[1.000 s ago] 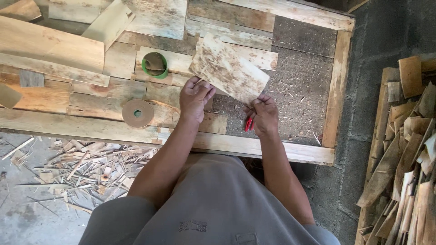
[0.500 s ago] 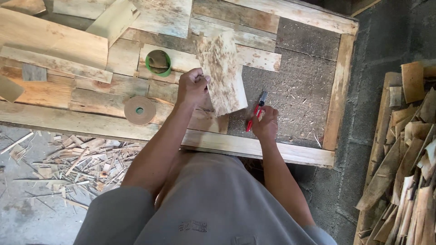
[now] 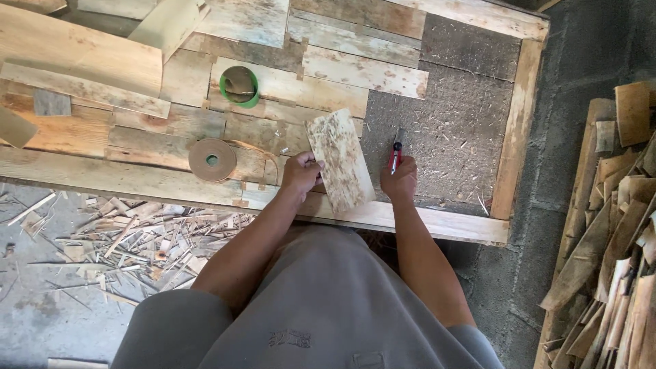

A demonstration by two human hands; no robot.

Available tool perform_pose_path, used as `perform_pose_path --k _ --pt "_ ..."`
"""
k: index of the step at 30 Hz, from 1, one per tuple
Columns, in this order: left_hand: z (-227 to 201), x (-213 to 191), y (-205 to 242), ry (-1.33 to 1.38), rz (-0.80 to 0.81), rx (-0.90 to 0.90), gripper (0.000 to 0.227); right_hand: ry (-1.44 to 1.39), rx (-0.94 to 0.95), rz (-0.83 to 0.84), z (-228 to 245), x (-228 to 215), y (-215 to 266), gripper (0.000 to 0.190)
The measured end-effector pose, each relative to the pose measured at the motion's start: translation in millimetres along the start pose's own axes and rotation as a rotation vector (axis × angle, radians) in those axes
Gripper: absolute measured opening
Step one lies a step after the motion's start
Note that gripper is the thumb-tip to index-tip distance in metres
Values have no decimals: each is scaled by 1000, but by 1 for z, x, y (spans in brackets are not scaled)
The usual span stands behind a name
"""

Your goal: Trimming thin wood strips with a utility knife and fitting them into a wooden frame.

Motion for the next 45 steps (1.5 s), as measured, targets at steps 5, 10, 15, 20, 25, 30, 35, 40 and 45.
perform_pose_path --k 5,10,15,20,25,30,35,40,45 --pt "-17 0 5 14 -26 -6 9 -218 -7 -183 -45 5 -7 40" --pt "-35 12 5 197 -10 -9 8 -649 447 73 -8 -40 34 26" --pt "-39 27 1 420 -39 -51 16 -1118 318 104 1 -19 39 23" --pt "-35 39 -11 460 -21 -49 18 -1133 302 89 38 -37 45 26" --pt "-43 51 -10 488 38 -40 18 -1157 279 89 43 -29 42 25" --pt "-40 54 -16 517 49 -48 23 -1155 247 14 50 -29 40 23" --pt "-57 55 -9 529 101 -67 34 -1095 266 -50 59 -38 42 24" --pt "-63 37 -14 532 91 -35 22 -1087 262 -91 61 -56 40 25" --pt "-79 13 -17 562 -82 57 23 -1049 248 -102 43 -66 30 27"
Point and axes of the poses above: each hand's wrist, its own y-axis away from the middle knuckle, its own x-axis out of the palm, z = x × y, the point moved 8 cm from there along -y, towards the middle knuckle, and after that the axes turned 4 degrees about y, right-handed, at the moved point
